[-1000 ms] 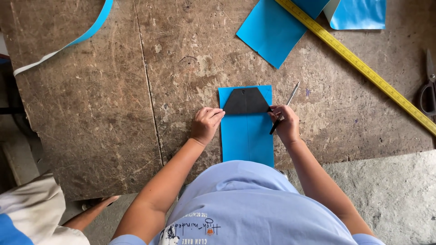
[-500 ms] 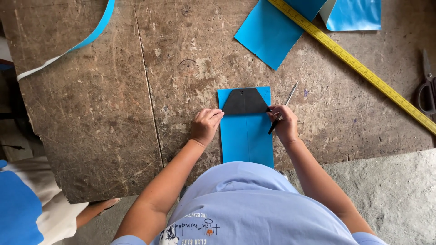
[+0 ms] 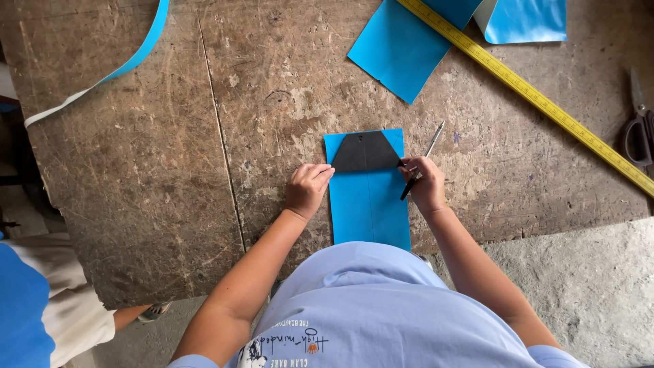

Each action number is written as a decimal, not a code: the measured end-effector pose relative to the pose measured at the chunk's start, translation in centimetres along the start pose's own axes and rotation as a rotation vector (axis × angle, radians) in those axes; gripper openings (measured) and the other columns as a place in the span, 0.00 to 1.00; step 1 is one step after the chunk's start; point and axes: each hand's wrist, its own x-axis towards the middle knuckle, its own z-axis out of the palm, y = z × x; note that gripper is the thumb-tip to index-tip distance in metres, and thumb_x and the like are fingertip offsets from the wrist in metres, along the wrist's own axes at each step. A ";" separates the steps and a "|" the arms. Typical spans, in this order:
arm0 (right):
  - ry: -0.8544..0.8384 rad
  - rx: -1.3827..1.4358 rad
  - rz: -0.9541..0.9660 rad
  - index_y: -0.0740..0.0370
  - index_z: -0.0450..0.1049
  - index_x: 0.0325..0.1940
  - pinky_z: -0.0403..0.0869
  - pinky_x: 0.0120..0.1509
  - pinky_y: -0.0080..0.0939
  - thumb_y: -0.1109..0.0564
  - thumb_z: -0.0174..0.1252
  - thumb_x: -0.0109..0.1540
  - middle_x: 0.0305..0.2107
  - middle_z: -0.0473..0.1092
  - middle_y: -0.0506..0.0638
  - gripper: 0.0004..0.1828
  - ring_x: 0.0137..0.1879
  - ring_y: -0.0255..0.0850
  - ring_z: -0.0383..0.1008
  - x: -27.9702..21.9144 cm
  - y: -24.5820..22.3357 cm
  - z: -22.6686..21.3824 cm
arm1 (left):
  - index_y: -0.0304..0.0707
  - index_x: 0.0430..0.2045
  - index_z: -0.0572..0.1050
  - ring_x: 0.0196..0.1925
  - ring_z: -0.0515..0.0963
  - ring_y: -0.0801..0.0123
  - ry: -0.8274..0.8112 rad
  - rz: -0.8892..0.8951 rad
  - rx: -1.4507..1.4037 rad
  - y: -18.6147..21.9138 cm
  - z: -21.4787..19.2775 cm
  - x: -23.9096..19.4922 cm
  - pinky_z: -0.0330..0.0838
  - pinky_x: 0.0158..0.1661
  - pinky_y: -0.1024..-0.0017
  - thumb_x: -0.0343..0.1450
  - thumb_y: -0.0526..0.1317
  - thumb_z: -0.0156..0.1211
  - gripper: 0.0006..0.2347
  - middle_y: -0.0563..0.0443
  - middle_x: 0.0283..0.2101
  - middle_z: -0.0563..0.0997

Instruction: Marking patterns on a blue fabric strip using a template and a pen after measuring with a ruler.

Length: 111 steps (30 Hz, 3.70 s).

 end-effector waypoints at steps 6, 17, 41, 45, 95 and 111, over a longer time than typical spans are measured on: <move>0.006 0.003 0.025 0.52 0.74 0.31 0.74 0.40 0.40 0.62 0.73 0.60 0.34 0.80 0.47 0.13 0.33 0.46 0.76 -0.3 0.3 0.3 | 0.58 0.37 0.83 0.44 0.80 0.73 -0.011 0.029 0.017 -0.1 0.1 -0.1 0.75 0.43 0.73 0.71 0.42 0.66 0.04 0.69 0.42 0.82; 0.003 0.001 0.069 0.51 0.74 0.31 0.73 0.40 0.40 0.63 0.73 0.60 0.33 0.79 0.47 0.13 0.32 0.45 0.75 -0.4 1.1 0.5 | 0.51 0.35 0.82 0.47 0.79 0.68 -0.039 0.059 0.036 1.5 -1.1 1.6 0.74 0.45 0.68 0.70 0.42 0.65 0.04 0.60 0.43 0.81; 0.058 0.278 0.173 0.61 0.71 0.64 0.72 0.40 0.33 0.54 0.41 0.79 0.28 0.78 0.52 0.17 0.30 0.35 0.71 5.4 -6.4 -4.3 | 0.31 0.56 0.75 0.67 0.70 0.37 -0.390 0.185 0.096 9.6 4.5 4.0 0.70 0.60 0.40 0.73 0.49 0.60 0.22 0.30 0.63 0.72; -0.054 0.438 0.309 0.67 0.75 0.57 0.76 0.32 0.37 0.45 0.40 0.77 0.27 0.75 0.61 0.25 0.25 0.40 0.73 7.7 -5.5 -3.9 | 0.32 0.53 0.75 0.65 0.72 0.36 -0.380 0.196 0.127 9.8 4.5 4.5 0.73 0.57 0.40 0.72 0.49 0.61 0.21 0.30 0.60 0.74; -0.546 -0.301 -0.064 0.62 0.76 0.36 0.77 0.37 0.58 0.56 0.59 0.65 0.17 0.73 0.58 0.07 0.30 0.58 0.79 13.1 -9.2 7.3 | 0.36 0.46 0.77 0.58 0.76 0.35 -0.299 0.196 0.135 10.5 1.0 6.6 0.77 0.50 0.36 0.70 0.45 0.63 0.15 0.37 0.48 0.78; -0.640 -0.297 -0.337 0.52 0.64 0.46 0.64 0.65 0.67 0.43 0.75 0.48 0.55 0.71 0.54 0.32 0.63 0.59 0.69 1.6 -4.5 -0.9 | 0.53 0.44 0.77 0.46 0.78 0.65 -0.124 -0.141 0.146 -1.3 4.7 6.3 0.79 0.39 0.69 0.67 0.39 0.68 0.13 0.58 0.42 0.75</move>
